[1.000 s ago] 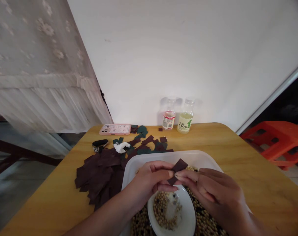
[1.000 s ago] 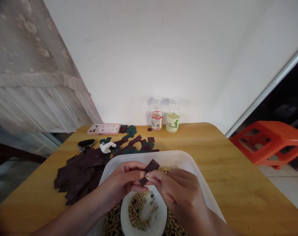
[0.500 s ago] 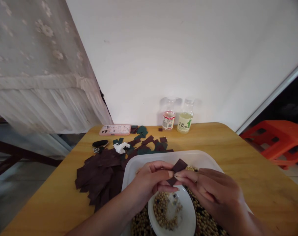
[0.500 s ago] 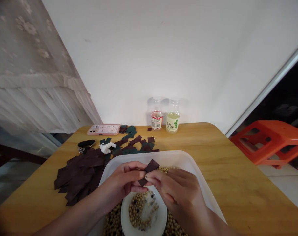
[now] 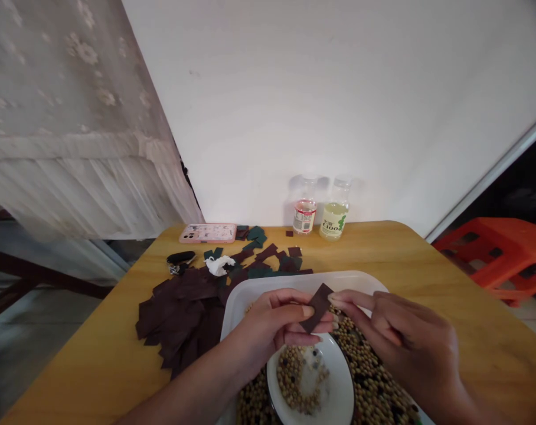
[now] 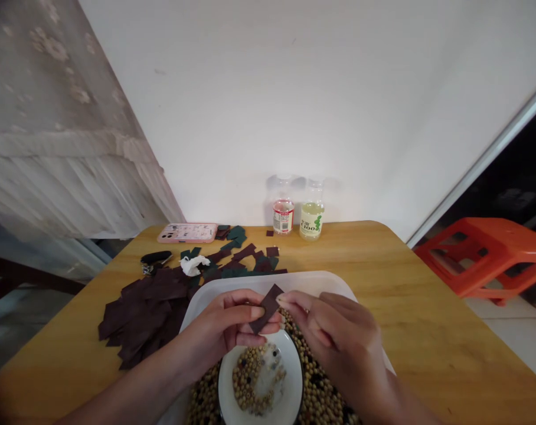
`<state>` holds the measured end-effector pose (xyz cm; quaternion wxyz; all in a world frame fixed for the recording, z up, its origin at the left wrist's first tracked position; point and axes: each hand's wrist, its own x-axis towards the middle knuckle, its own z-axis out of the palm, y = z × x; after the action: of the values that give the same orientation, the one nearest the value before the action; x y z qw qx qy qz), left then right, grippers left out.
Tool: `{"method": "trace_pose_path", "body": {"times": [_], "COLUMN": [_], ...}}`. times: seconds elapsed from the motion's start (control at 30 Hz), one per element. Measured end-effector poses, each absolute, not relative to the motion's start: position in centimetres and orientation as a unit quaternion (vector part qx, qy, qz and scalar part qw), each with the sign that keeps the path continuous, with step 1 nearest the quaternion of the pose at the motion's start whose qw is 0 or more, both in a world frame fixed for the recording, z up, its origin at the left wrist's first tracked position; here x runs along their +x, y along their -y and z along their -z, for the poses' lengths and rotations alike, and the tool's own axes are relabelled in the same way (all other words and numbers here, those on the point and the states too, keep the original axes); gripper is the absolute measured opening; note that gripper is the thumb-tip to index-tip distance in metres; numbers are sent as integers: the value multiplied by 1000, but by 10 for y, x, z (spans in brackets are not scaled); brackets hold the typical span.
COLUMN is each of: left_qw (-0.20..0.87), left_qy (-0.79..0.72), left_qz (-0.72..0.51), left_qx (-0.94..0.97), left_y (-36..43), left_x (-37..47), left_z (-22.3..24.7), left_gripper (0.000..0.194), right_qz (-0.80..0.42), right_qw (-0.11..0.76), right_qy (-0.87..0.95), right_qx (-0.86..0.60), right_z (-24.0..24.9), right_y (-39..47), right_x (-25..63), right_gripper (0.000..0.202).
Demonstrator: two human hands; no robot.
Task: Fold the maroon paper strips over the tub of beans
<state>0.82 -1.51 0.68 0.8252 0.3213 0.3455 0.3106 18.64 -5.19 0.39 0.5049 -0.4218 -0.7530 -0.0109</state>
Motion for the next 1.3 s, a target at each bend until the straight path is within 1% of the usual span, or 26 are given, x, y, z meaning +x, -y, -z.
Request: {"method": "trace_pose_path", "body": {"times": [0.17, 0.3, 0.47, 0.53, 0.6, 0.67, 0.77, 0.87, 1.0, 1.17, 1.3], "left_qw": [825, 826, 817, 818, 820, 821, 826, 826, 823, 821, 827], "left_qy": [-348, -338, -345, -345, -348, -351, -346, -347, -349, -356, -350], "left_qz": [-311, -314, -331, -327, -311, -290, -266, -267, -277, -271, -263], "left_qx": [318, 324, 321, 323, 331, 344, 356, 355, 352, 355, 353], "left_y": [14, 12, 11, 12, 12, 13, 14, 14, 13, 12, 13], "left_x": [8, 8, 8, 9, 9, 9, 9, 9, 8, 8, 8], "left_z": [-6, -5, -4, -4, -4, -4, -3, -2, -3, -3, -1], "left_gripper": [18, 15, 15, 15, 16, 16, 17, 16, 15, 15, 17], "right_qz": [0, 0, -79, -96, -92, -84, -78, -65, -94, -118, -82], "right_qw": [495, 526, 566, 540, 503, 483, 488, 490, 480, 477, 500], "right_qy": [767, 724, 677, 702, 737, 753, 753, 757, 756, 747, 728], "right_qx": [-408, -447, -463, -453, -442, -439, -435, -428, -435, -448, -462], "right_z": [-2, -2, -2, -1, 0, 0, 0, 0, -1, 1, 2], "right_y": [53, 52, 47, 46, 45, 46, 48, 48, 45, 46, 49], "right_x": [186, 186, 185, 184, 183, 181, 180, 181, 183, 185, 184], "right_gripper": [39, 44, 50, 48, 43, 40, 35, 32, 35, 33, 35]}}
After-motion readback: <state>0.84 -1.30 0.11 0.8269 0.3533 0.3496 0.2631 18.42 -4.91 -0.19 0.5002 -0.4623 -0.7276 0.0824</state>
